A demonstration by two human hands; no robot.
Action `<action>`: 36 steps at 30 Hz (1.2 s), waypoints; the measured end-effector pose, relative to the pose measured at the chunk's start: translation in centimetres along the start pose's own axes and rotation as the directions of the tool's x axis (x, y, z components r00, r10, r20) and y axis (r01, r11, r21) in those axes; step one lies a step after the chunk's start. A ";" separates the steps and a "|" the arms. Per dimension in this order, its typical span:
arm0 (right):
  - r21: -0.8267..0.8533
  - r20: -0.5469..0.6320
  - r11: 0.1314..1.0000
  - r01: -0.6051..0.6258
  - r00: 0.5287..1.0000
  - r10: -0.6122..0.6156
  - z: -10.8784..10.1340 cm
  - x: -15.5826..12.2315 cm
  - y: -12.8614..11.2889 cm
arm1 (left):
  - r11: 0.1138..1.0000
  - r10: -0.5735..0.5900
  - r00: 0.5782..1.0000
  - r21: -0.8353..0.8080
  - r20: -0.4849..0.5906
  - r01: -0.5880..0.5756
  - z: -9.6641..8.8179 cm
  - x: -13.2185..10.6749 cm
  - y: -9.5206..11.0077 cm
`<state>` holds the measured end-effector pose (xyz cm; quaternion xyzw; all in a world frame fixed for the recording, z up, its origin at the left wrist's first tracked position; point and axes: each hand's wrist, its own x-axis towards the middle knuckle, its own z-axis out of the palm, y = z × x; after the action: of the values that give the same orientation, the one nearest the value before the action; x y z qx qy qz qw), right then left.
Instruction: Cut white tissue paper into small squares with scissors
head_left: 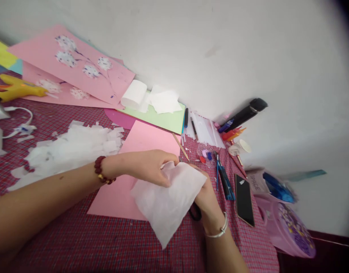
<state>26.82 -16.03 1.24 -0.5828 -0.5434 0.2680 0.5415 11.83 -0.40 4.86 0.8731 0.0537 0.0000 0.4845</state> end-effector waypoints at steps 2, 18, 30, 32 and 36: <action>-0.028 0.032 1.000 -0.007 0.999 0.008 0.1 0.0 -0.1 | 0.997 0.037 0.999 -0.065 0.011 -0.036 0.1 0.2 -0.1; -0.008 0.118 0.993 -0.118 0.986 0.118 -0.3 -0.2 0.3 | 0.983 0.154 0.977 -0.127 0.146 -0.136 -1.8 -0.2 -2.0; -0.066 0.044 0.995 -0.080 0.996 0.083 0.1 -0.4 -0.1 | 0.987 0.157 0.988 -0.036 -0.006 -0.157 -0.5 0.0 -0.1; -0.057 0.036 0.995 -0.087 0.995 0.090 0.2 -0.4 -0.2 | 0.980 0.161 0.987 -0.117 -0.008 -0.161 -0.4 0.0 -0.1; -0.039 0.020 0.994 -0.103 0.994 0.103 -0.1 -0.3 0.1 | 0.958 0.224 0.974 -0.189 0.024 -0.215 -0.7 0.0 -0.5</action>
<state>26.85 -16.34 1.13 -0.6172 -0.5234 0.2918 0.5099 11.72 0.47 4.84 0.8246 -0.0547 0.0388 0.5617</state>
